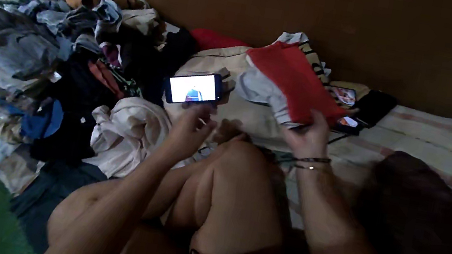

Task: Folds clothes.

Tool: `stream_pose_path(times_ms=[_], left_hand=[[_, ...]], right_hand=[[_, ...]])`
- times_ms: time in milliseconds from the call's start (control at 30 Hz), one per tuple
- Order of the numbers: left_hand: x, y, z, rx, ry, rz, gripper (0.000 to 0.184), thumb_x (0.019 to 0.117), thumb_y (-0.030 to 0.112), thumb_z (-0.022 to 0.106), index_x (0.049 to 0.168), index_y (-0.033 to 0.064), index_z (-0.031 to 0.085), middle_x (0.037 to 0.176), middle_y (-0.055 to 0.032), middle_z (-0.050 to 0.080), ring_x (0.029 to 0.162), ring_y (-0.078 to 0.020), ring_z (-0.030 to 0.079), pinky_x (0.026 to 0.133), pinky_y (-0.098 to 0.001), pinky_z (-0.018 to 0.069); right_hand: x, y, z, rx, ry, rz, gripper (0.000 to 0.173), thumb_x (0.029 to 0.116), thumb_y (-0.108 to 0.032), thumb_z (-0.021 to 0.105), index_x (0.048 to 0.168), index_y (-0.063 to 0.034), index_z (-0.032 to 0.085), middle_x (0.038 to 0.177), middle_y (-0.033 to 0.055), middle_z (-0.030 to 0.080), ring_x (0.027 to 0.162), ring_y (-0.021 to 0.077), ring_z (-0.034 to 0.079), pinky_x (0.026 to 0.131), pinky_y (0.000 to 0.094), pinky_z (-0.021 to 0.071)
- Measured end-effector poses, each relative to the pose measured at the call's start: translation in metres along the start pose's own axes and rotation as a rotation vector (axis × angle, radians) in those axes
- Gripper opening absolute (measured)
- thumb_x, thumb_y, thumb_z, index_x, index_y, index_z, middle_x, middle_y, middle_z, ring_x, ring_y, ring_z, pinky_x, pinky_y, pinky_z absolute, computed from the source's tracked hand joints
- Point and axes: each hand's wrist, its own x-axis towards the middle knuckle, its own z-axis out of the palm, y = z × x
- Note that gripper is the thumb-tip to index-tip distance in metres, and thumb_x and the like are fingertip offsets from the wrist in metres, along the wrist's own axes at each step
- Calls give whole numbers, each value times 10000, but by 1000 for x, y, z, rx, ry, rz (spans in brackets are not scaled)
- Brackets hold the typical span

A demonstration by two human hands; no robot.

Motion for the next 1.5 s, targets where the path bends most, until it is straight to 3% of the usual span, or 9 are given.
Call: stream_pose_path(times_ms=[233,367,533,700,833,933,1300,1400,1500], left_hand=[[83,38,73,-907,-234,-285,713,1077,591,271,1554,62,300,1388,-181,574,1131,-259,658,935,-427,566],[144,41,88,-1019,-190,-346,875,990,753,279,1463,38,449,1323,-209,594,1135,-298,631,912,-479,556],[189,44,77,-1109,-41,-260,542,1028,462,553,1340,19,554,1179,-156,671,1055,-238,669,905,-442,568],[215,62,61,-1185,-122,-70,377,1066,337,499,1303,49,554,1051,-117,697,913,-195,698,791,-385,602],[223,44,77,-915,69,-224,572,1037,390,586,1465,40,443,1213,-196,668,1068,-271,685,908,-448,583],[216,25,92,-632,183,-370,901,944,278,732,1606,25,175,1451,-286,503,1311,-404,539,1061,-567,475],[193,29,99,-432,146,-231,1042,893,119,740,1647,115,21,1453,-281,514,1299,-404,566,1033,-567,506],[135,27,96,-268,45,-50,987,914,184,756,1654,132,106,1614,-297,264,1403,-430,446,1086,-566,464],[48,4,68,-135,-54,99,718,963,177,715,1579,105,354,1631,-243,273,1349,-376,513,1036,-521,509]], right_hand=[[-7,-2,10,-131,22,-84,272,1036,-269,459,1277,-144,471,1142,84,594,1049,211,628,869,478,561],[-13,-8,-5,-113,-41,-128,234,1043,-236,418,1230,-119,494,1096,97,623,1029,212,646,892,475,566],[-20,-1,-5,-315,-86,-234,171,1027,-95,420,1181,-83,492,1020,83,648,948,182,676,823,428,604],[-8,6,3,-275,-155,-352,208,998,-8,428,1182,-57,511,1063,100,666,1013,208,680,911,458,588],[17,24,-22,-299,-69,-247,233,1006,-36,444,1235,-29,488,1089,125,642,1008,219,669,892,458,588],[28,36,-42,-283,38,-112,222,1054,-109,389,1254,-46,459,1086,107,604,982,183,644,865,402,576],[15,34,-36,-350,43,-63,259,1070,-129,399,1320,-77,442,1172,108,599,1063,199,637,901,423,569],[-11,32,-30,-470,117,-26,537,1039,-73,472,1523,-104,241,1359,170,491,1169,281,606,927,475,571],[-45,36,-25,-660,120,-1,520,1022,-79,494,1503,-62,298,1295,172,563,1043,252,677,836,399,607]])
